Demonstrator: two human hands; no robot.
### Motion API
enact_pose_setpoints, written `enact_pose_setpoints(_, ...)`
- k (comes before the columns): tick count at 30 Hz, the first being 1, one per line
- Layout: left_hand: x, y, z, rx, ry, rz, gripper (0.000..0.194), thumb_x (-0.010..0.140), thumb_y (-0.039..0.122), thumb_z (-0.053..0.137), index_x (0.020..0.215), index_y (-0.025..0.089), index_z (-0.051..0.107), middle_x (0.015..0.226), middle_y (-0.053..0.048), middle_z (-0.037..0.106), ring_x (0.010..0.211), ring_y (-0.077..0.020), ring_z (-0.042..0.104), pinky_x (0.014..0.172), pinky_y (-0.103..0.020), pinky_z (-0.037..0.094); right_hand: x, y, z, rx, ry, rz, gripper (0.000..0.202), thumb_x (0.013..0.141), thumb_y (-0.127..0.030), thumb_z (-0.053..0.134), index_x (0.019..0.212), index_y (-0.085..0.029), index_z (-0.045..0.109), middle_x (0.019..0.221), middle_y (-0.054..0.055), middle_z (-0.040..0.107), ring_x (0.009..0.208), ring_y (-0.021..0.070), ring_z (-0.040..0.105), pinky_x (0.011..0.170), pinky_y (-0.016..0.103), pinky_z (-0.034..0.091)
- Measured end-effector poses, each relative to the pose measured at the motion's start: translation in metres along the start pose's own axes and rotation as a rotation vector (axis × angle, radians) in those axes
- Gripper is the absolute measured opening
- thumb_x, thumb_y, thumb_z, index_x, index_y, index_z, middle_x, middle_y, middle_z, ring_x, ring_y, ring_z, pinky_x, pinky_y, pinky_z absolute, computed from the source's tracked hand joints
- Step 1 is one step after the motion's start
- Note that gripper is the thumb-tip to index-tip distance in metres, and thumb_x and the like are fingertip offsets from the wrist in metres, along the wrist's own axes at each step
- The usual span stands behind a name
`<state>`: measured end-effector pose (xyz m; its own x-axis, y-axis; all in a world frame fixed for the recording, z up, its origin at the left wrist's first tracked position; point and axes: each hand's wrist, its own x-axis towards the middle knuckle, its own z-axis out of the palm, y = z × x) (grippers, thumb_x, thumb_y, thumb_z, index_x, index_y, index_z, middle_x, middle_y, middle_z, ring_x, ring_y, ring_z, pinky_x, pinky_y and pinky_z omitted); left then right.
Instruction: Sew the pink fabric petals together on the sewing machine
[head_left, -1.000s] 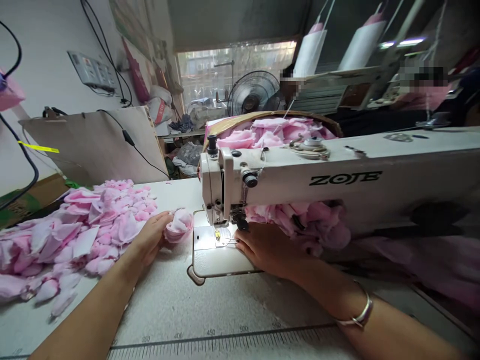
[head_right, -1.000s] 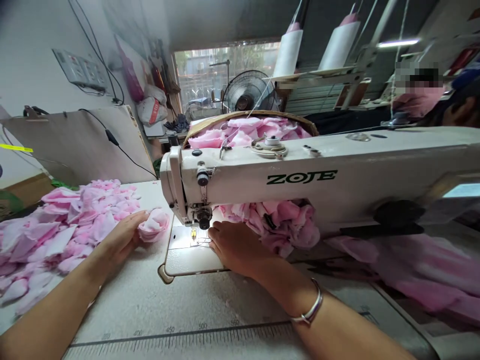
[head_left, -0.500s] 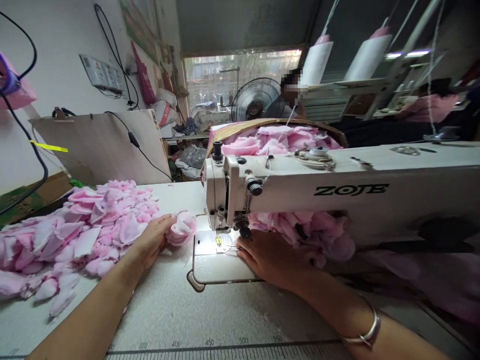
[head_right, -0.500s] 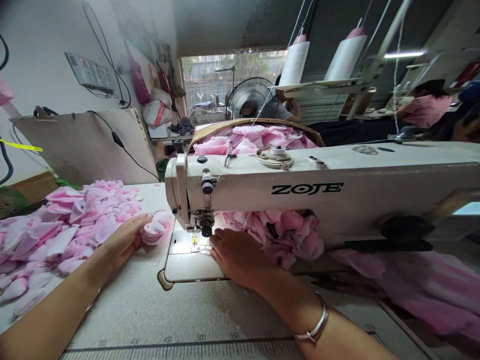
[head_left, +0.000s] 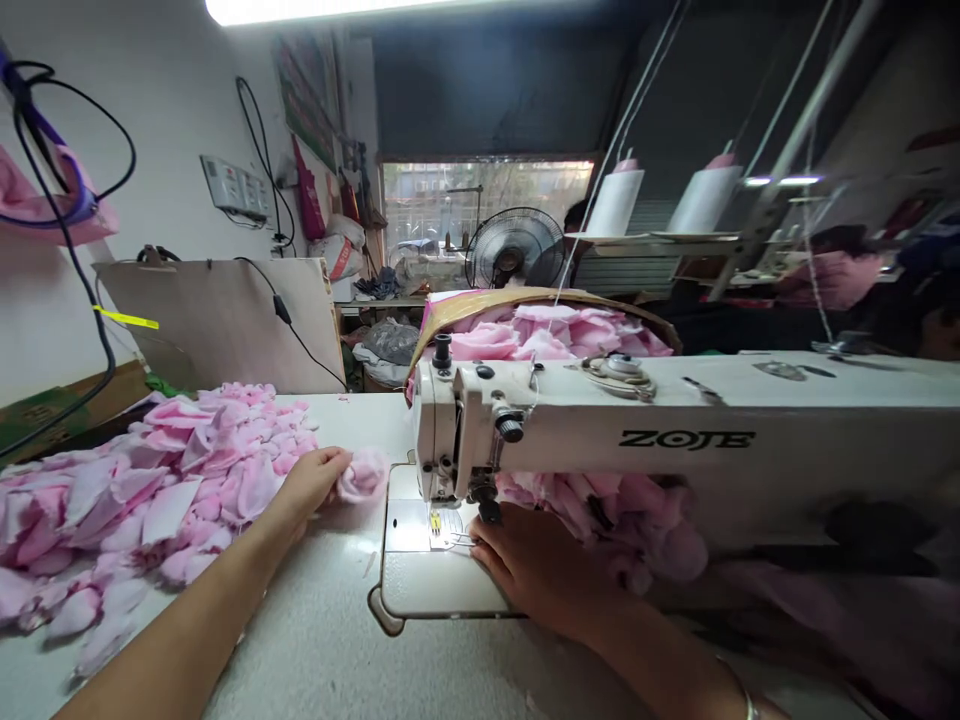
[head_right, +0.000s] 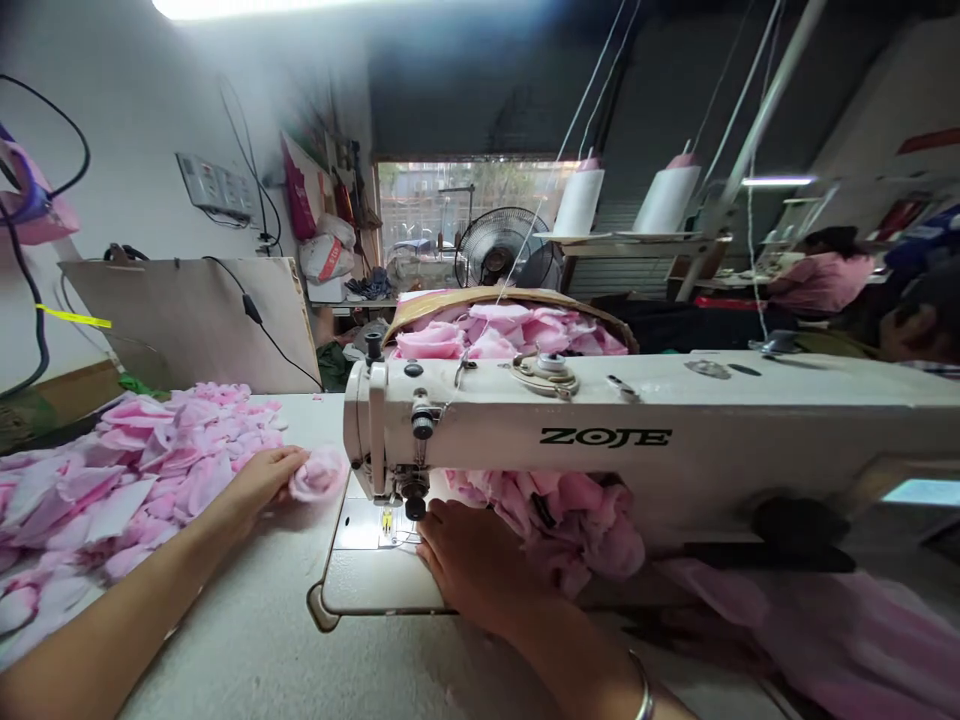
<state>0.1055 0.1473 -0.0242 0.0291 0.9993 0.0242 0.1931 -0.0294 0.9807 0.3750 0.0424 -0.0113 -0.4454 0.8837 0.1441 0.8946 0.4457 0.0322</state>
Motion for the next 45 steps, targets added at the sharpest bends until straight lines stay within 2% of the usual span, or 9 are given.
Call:
enact_pose_setpoints(2, 0.004, 0.000, 0.006, -0.102, 0.012, -0.005, 0.024, 0.079, 0.040, 0.060, 0.088, 0.018, 0.063, 0.079, -0.005, 0.066, 0.067, -0.0154, 0.063, 0.058, -0.026, 0.049, 0.001, 0.000, 0.000, 0.007, -0.003, 0.007, 0.012, 0.088, -0.021, 0.050, 0.085, -0.018, 0.061, 0.083, 0.004, 0.063, 0.073, 0.0180, 0.058, 0.057, 0.029, 0.031)
enact_pose_setpoints(4, 0.004, -0.001, 0.013, -0.184, 0.007, -0.002, 0.031, 0.084, 0.038, 0.056, 0.110, 0.020, 0.057, 0.109, -0.011, 0.064, 0.089, -0.0169, 0.066, 0.074, -0.028, 0.054, 0.002, 0.000, 0.000, 0.022, -0.005, 0.019, 0.011, 0.088, -0.022, 0.050, 0.085, -0.019, 0.060, 0.082, 0.004, 0.063, 0.072, 0.0176, 0.058, 0.057, 0.029, 0.031)
enact_pose_setpoints(8, -0.005, -0.005, 0.022, -0.216, -0.035, -0.022, 0.041, 0.085, 0.033, 0.057, 0.122, 0.017, 0.050, 0.129, -0.018, 0.053, 0.106, -0.0210, 0.062, 0.088, -0.035, 0.052, 0.003, -0.001, 0.001, 0.037, -0.009, 0.038, 0.008, 0.087, -0.021, 0.052, 0.084, -0.019, 0.059, 0.082, 0.004, 0.063, 0.073, 0.0178, 0.058, 0.058, 0.029, 0.031)
enact_pose_setpoints(19, -0.012, -0.020, 0.021, 0.029, -0.104, 0.082, 0.049, 0.069, 0.045, 0.067, 0.108, 0.016, 0.063, 0.115, -0.010, 0.065, 0.105, -0.0243, 0.060, 0.093, -0.036, 0.043, 0.005, -0.011, 0.000, -0.047, -0.013, 0.060, 0.017, 0.093, -0.026, 0.044, 0.092, -0.017, 0.059, 0.088, 0.007, 0.065, 0.080, 0.0201, 0.061, 0.063, 0.029, 0.038)
enact_pose_setpoints(26, -0.013, -0.024, 0.012, 0.235, -0.152, 0.088, 0.056, 0.065, 0.058, 0.064, 0.108, 0.021, 0.063, 0.100, -0.006, 0.070, 0.096, -0.0280, 0.059, 0.084, -0.037, 0.042, 0.003, -0.010, -0.011, -0.129, -0.112, 0.024, 0.023, 0.093, -0.032, 0.043, 0.097, -0.016, 0.060, 0.092, 0.009, 0.066, 0.075, 0.0200, 0.061, 0.058, 0.029, 0.039)
enact_pose_setpoints(31, -0.009, -0.032, 0.007, 0.450, -0.221, 0.140, 0.051, 0.078, 0.057, 0.050, 0.119, 0.027, 0.056, 0.105, -0.004, 0.069, 0.094, -0.0277, 0.061, 0.082, -0.039, 0.042, -0.021, 0.001, -0.042, -0.109, -0.075, 0.079, 0.022, 0.090, -0.033, 0.050, 0.099, -0.017, 0.061, 0.100, 0.008, 0.067, 0.085, 0.0200, 0.061, 0.067, 0.029, 0.041)
enact_pose_setpoints(35, -0.007, -0.035, 0.008, 0.519, -0.213, 0.211, 0.050, 0.078, 0.058, 0.047, 0.116, 0.026, 0.058, 0.099, -0.003, 0.070, 0.088, -0.0269, 0.062, 0.078, -0.037, 0.044, -0.052, 0.013, -0.056, -0.124, -0.050, 0.239, 0.023, 0.089, -0.035, 0.052, 0.103, -0.019, 0.063, 0.100, 0.006, 0.069, 0.085, 0.0187, 0.062, 0.067, 0.027, 0.039)
enact_pose_setpoints(40, -0.009, -0.034, 0.009, 0.505, -0.245, 0.251, 0.048, 0.078, 0.056, 0.048, 0.110, 0.024, 0.061, 0.100, -0.004, 0.070, 0.089, -0.0253, 0.064, 0.080, -0.035, 0.046, -0.083, 0.017, -0.036, -0.176, -0.087, 0.285, 0.025, 0.090, -0.037, 0.050, 0.103, -0.020, 0.063, 0.104, 0.006, 0.068, 0.087, 0.0187, 0.062, 0.067, 0.026, 0.039)
enact_pose_setpoints(45, -0.014, -0.034, 0.011, 0.567, -0.262, 0.371, 0.042, 0.079, 0.054, 0.044, 0.100, 0.023, 0.063, 0.109, -0.004, 0.066, 0.095, -0.0249, 0.062, 0.083, -0.034, 0.044, -0.094, 0.015, -0.018, -0.194, -0.082, 0.328, 0.023, 0.090, -0.024, 0.047, 0.105, -0.014, 0.062, 0.100, 0.013, 0.068, 0.086, 0.0220, 0.062, 0.067, 0.028, 0.038)
